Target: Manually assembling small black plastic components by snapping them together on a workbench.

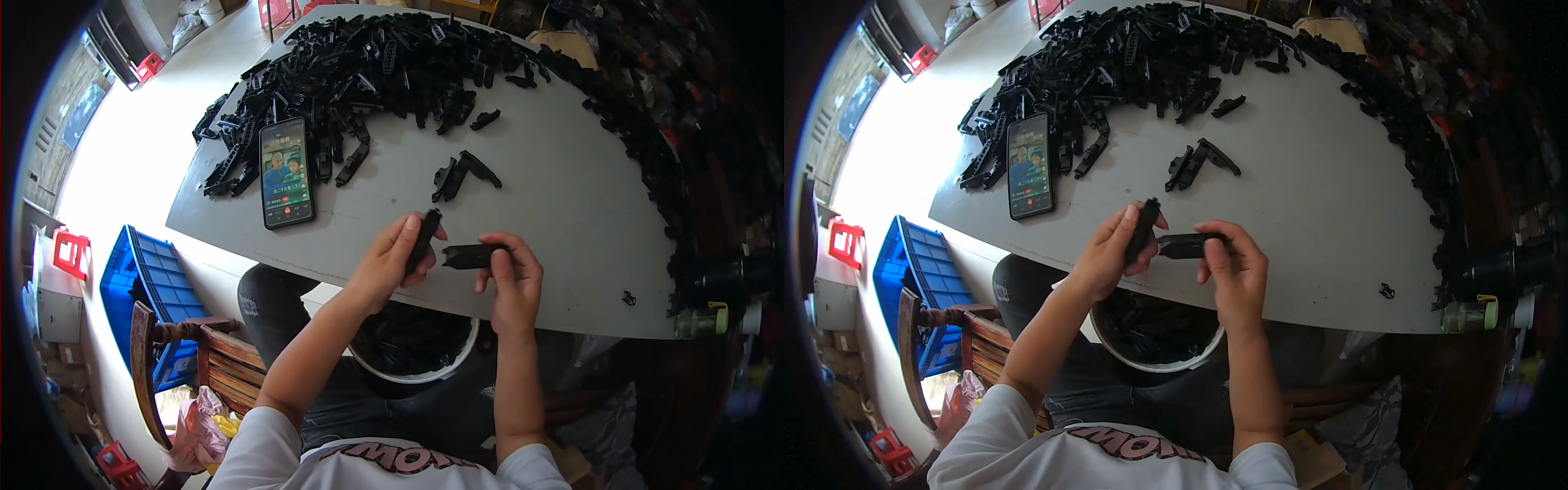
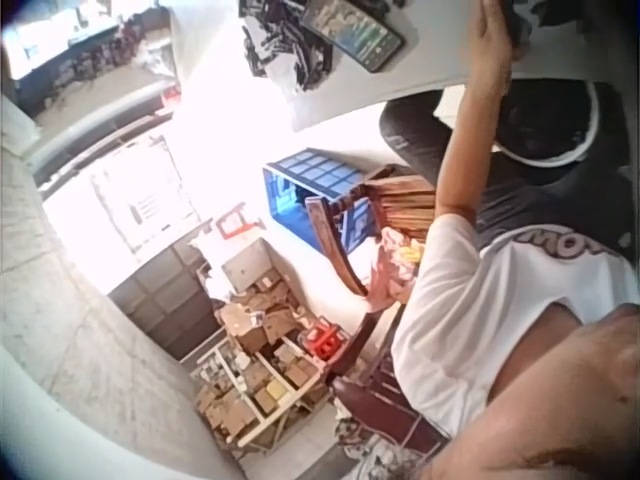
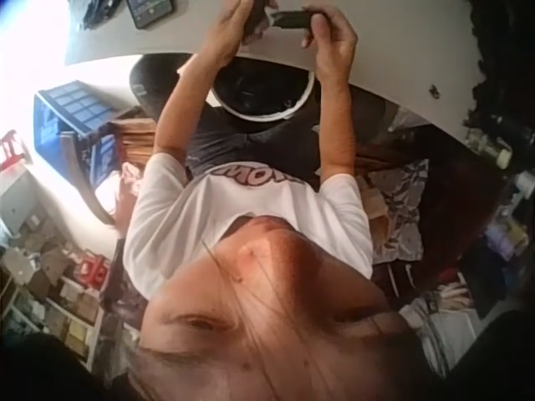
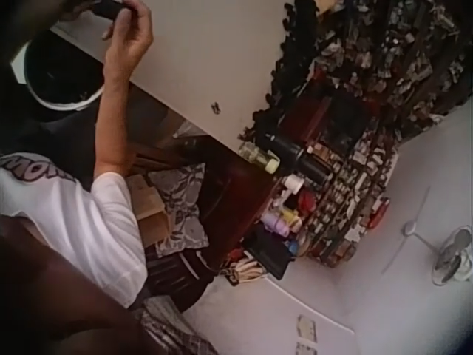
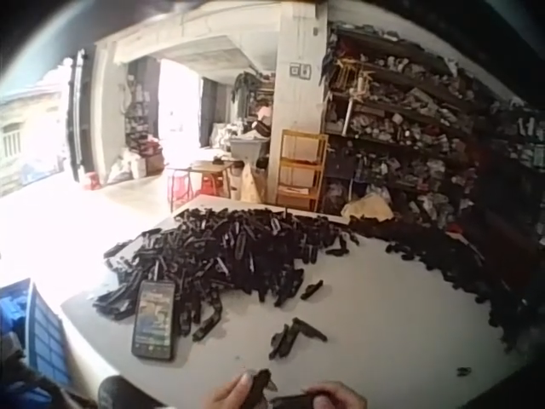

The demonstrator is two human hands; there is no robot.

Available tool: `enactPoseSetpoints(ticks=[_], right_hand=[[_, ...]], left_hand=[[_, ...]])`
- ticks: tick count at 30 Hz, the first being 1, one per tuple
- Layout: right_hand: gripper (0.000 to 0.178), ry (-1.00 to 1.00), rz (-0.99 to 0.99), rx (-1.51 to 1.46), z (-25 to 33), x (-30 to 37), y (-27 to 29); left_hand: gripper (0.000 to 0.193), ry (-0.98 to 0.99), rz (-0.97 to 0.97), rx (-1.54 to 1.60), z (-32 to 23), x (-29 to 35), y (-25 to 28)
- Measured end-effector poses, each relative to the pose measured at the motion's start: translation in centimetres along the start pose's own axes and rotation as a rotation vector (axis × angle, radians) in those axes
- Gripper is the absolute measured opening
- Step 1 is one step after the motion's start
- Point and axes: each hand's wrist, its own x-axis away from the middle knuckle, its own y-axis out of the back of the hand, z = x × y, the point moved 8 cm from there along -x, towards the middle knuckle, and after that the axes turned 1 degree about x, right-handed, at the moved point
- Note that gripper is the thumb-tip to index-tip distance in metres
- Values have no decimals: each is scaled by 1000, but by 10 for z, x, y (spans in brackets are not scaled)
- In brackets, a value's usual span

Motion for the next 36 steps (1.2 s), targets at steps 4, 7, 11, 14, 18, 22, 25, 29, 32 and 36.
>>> enactPoseSetpoints(ticks=[4, 7, 11, 14, 18, 22, 25, 29, 32, 36], right_hand=[[25, -19, 139, 197, 10, 3, -15], [25, 49, 207, 418, 20, 4, -17], [19, 324, 196, 705, 43, 16, -29], [37, 132, 157, 321, 24, 20, -26], [47, -381, 216, -360, -23, 55, -35], [28, -345, 64, -235, -54, 93, -21], [28, -483, 117, 23, -104, 124, -16], [44, -25, 24, 679, -102, 126, -23], [22, -227, 293, 468, -70, 108, -12], [14, -87, 116, 393, 15, 81, 82]], left_hand=[[47, 94, -14, -167, 15, 13, -6], [50, 58, 86, -200, 9, 20, -16], [57, -2, 279, -418, -1, 28, -36], [72, -6, 342, -226, -3, 40, -46], [85, -73, 415, -353, -9, 61, -50], [85, 98, 487, -469, 37, 85, -46], [81, -34, 374, -649, 73, 92, -22], [67, -60, 178, -1133, 88, 85, 22], [65, -165, 43, -1466, 88, 74, 35], [70, -67, 140, -1652, 101, 56, 22]])
